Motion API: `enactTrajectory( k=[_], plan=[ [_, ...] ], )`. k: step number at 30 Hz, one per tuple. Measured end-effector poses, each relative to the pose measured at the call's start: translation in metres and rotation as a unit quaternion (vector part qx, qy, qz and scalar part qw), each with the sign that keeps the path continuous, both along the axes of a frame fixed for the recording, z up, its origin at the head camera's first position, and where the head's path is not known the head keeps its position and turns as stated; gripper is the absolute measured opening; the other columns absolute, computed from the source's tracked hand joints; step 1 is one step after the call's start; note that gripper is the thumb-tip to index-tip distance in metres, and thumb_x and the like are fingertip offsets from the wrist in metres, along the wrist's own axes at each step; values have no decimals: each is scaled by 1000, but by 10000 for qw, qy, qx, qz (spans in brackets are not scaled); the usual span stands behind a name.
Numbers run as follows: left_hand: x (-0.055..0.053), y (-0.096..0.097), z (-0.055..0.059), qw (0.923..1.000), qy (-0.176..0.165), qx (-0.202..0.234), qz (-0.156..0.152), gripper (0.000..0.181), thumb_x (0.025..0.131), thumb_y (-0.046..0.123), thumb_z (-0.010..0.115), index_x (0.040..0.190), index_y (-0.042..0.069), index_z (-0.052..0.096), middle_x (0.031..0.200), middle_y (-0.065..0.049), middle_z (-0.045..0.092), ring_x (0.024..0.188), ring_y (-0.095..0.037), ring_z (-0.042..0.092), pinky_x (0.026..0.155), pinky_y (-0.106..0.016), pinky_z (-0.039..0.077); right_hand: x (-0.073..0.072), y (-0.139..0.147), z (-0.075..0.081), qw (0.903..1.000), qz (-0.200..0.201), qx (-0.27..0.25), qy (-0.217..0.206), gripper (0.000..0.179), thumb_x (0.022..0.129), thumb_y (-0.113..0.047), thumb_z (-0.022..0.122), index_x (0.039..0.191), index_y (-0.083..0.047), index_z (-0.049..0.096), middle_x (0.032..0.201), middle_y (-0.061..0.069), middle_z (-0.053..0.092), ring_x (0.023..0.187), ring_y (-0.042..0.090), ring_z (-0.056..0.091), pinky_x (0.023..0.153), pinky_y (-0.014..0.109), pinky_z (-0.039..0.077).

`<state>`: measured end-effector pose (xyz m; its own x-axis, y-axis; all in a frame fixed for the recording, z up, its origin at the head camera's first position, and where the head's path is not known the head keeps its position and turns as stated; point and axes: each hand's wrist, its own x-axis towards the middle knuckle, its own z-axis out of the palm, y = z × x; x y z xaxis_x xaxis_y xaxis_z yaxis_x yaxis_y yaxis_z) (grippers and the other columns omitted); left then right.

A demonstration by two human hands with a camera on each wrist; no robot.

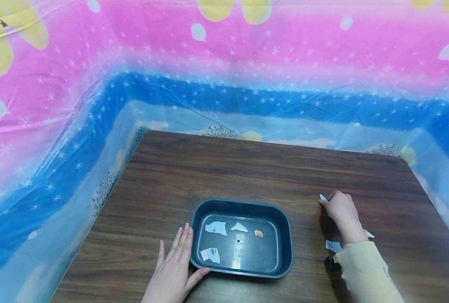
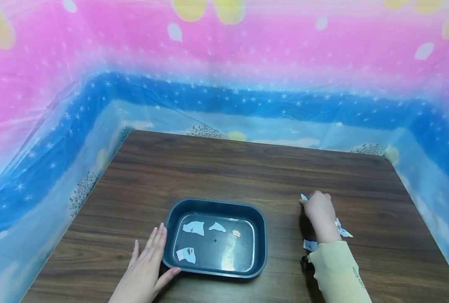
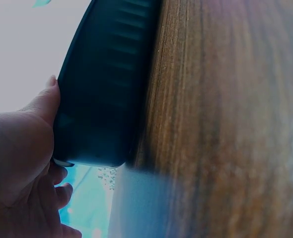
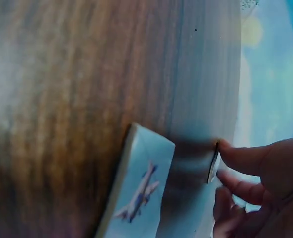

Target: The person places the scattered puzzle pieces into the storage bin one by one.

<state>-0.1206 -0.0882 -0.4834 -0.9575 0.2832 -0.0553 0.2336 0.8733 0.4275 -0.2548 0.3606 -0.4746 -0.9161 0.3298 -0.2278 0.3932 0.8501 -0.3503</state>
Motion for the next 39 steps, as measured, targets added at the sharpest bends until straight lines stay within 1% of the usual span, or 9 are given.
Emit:
enactTrajectory(
  k=[3, 5, 9, 12, 16, 22, 28, 33, 39],
  plan=[
    [0, 0, -1, 10000, 8, -21, 20, 98, 94, 64, 60, 161, 3, 23, 167, -16, 18, 154, -33, 16, 114, -74, 11, -3, -1, -1, 9996, 264, -22, 51, 34, 101, -18, 61, 114, 14, 61, 115, 34, 57, 101, 42, 53, 89, 57, 48],
    [0, 0, -1, 10000, 19, -33, 41, 98, 94, 63, 61, 161, 3, 23, 167, -15, 17, 154, -33, 16, 114, -74, 11, -3, -3, -1, 9995, 299, -132, 17, 32, 101, -16, 61, 113, 12, 55, 110, 31, 57, 98, 42, 54, 86, 55, 48],
    [-1, 0, -1, 10000, -9, -56, 57, 99, 93, 64, 61, 161, 2, 23, 167, -16, 18, 154, -34, 16, 114, -74, 11, 1, -9, 1, 9990, 314, -325, 70, 24, 101, -14, 62, 108, 5, 49, 95, 22, 58, 83, 36, 55, 71, 47, 48],
    [-1, 0, -1, 9999, -68, -83, 72, 99, 93, 64, 61, 161, 3, 23, 168, -15, 17, 154, -34, 16, 114, -74, 10, 3, -16, 2, 9983, 390, -295, 304, 22, 100, -14, 64, 105, 2, 49, 88, 18, 58, 77, 32, 55, 64, 41, 46],
    [-2, 0, -1, 9998, -134, -115, 72, 100, 93, 66, 60, 162, 3, 22, 168, -15, 17, 155, -34, 15, 114, -74, 9, 5, -28, 6, 9960, 425, -258, 741, 22, 99, -17, 66, 106, 0, 54, 90, 19, 62, 77, 32, 58, 64, 40, 47],
    [-3, 1, -1, 9997, -214, -106, 52, 100, 93, 67, 59, 162, 3, 22, 168, -16, 17, 155, -34, 14, 114, -73, 8, 14, -53, 29, 9886, 608, -501, 1283, 26, 99, -24, 68, 111, -2, 60, 105, 23, 68, 87, 34, 65, 70, 47, 53],
    [-3, 2, -1, 9998, -164, -72, 51, 99, 93, 65, 60, 161, 3, 23, 168, -16, 17, 154, -34, 15, 114, -73, 9, 28, -95, 55, 9731, 1045, -1106, 1731, 24, 97, -23, 71, 106, -3, 63, 101, 17, 73, 89, 29, 69, 68, 42, 55],
    [0, 1, -2, 10000, 17, 5, 45, 99, 94, 63, 61, 161, 2, 23, 167, -16, 17, 154, -35, 17, 114, -74, 11, 46, -142, 60, 9687, 1437, -1283, 1565, 20, 93, -24, 77, 104, -10, 68, 92, 5, 74, 76, 17, 67, 61, 33, 52],
    [1, 0, -4, 9998, 211, 50, 13, 97, 94, 62, 62, 161, 2, 23, 167, -16, 19, 153, -36, 20, 113, -75, 14, 66, -195, 46, 9629, 2247, -986, 1125, 15, 88, -22, 82, 95, -15, 69, 82, -4, 72, 64, 7, 63, 56, 30, 49]
  ],
)
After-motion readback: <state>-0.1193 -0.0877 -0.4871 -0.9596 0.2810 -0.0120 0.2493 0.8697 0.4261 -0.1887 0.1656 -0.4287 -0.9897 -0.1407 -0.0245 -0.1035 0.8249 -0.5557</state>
